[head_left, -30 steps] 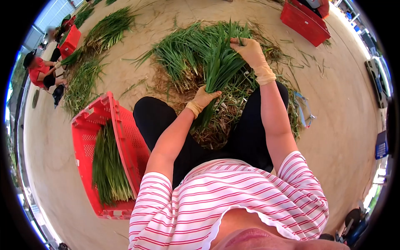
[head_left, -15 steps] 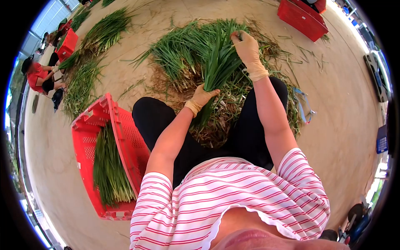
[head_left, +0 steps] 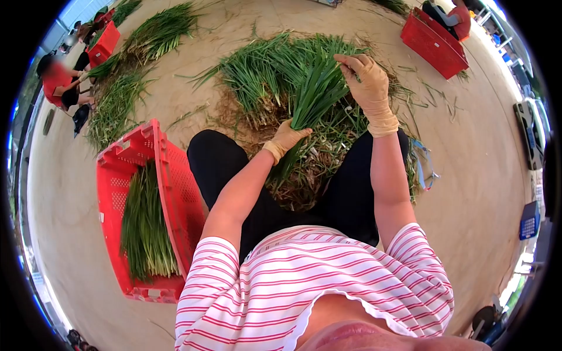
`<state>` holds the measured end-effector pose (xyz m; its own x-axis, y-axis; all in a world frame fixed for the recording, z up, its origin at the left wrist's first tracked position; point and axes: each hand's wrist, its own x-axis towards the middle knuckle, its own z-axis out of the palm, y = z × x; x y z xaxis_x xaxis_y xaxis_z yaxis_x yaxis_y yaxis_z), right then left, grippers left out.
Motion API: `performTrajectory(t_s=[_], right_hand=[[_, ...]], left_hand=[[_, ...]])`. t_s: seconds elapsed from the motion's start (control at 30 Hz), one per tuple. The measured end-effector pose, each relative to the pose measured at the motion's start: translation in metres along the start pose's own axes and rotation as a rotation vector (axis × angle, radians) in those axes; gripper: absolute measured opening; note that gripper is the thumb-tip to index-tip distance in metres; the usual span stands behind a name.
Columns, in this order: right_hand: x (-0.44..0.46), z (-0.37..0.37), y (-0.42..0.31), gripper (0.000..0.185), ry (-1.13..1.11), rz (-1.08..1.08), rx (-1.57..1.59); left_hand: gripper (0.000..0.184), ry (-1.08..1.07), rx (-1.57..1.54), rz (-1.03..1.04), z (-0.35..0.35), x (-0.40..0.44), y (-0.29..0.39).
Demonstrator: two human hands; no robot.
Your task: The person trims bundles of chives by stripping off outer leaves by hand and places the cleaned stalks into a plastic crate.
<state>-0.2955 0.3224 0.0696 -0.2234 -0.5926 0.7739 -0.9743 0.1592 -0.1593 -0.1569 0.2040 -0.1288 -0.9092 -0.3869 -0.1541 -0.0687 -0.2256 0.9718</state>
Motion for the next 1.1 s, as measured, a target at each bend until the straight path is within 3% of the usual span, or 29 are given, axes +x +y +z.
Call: performTrajectory(t_s=[0.13,0.3,0.4,0.5,0.53,0.6,0.67,0.7,0.77,0.8,0.87,0.9,0.97,1.0,1.03,1.1], right_hand=[[-0.01,0.018,0.013,0.013,-0.205,-0.09,-0.087],[-0.013,0.029,0.012,0.015,-0.22,-0.056,-0.068],[-0.015,0.031,0.01,0.012,-0.208,0.123,0.072],[-0.006,0.027,0.013,0.014,0.303,0.532,0.766],[-0.005,0.011,0.011,0.018,0.23,0.68,0.738],[-0.011,0.014,0.04,0.021,0.124,0.766,0.664],[-0.011,0.024,0.051,0.031,0.04,0.473,0.457],[-0.008,0.016,0.032,0.04,-0.094,0.447,0.197],[-0.015,0.029,0.039,0.035,-0.1,0.534,0.674],[-0.017,0.03,0.047,0.035,-0.12,0.52,0.694],[-0.019,0.036,0.055,0.028,-0.282,0.706,0.558],[-0.019,0.04,0.048,0.028,-0.295,0.696,0.57],[-0.021,0.047,0.036,0.023,-0.171,0.483,0.612],[-0.023,0.05,0.036,0.023,-0.168,0.483,0.614],[-0.026,0.052,0.038,0.022,-0.276,0.488,0.567],[-0.032,0.057,0.036,0.022,-0.417,0.488,0.496]], left_hand=[[0.027,0.011,0.037,0.029,-0.001,0.001,-0.002],[0.028,-0.008,0.02,-0.019,0.0,-0.002,0.005],[0.029,-0.019,0.012,-0.035,0.004,-0.007,0.016],[0.025,-0.022,-0.066,0.098,-0.006,0.002,0.0],[0.021,0.07,0.001,0.123,-0.002,-0.006,0.017],[0.018,0.089,-0.171,0.214,-0.011,-0.009,0.035],[0.024,0.153,-0.396,0.427,-0.023,-0.015,0.061],[0.031,0.266,-0.472,0.459,-0.031,-0.018,0.072],[0.039,0.383,-0.633,0.634,-0.047,-0.032,0.101],[0.038,0.385,-0.681,0.795,-0.052,-0.052,0.126],[0.032,0.469,-0.656,1.046,-0.075,-0.091,0.162],[0.029,0.41,-0.708,0.988,-0.099,-0.111,0.172],[0.027,0.497,-0.492,1.087,-0.134,-0.17,0.204],[0.038,0.819,-0.402,0.808,-0.122,-0.221,0.243],[0.039,0.73,-0.315,1.066,-0.158,-0.232,0.24],[0.035,0.755,-0.209,1.095,-0.188,-0.282,0.252]])
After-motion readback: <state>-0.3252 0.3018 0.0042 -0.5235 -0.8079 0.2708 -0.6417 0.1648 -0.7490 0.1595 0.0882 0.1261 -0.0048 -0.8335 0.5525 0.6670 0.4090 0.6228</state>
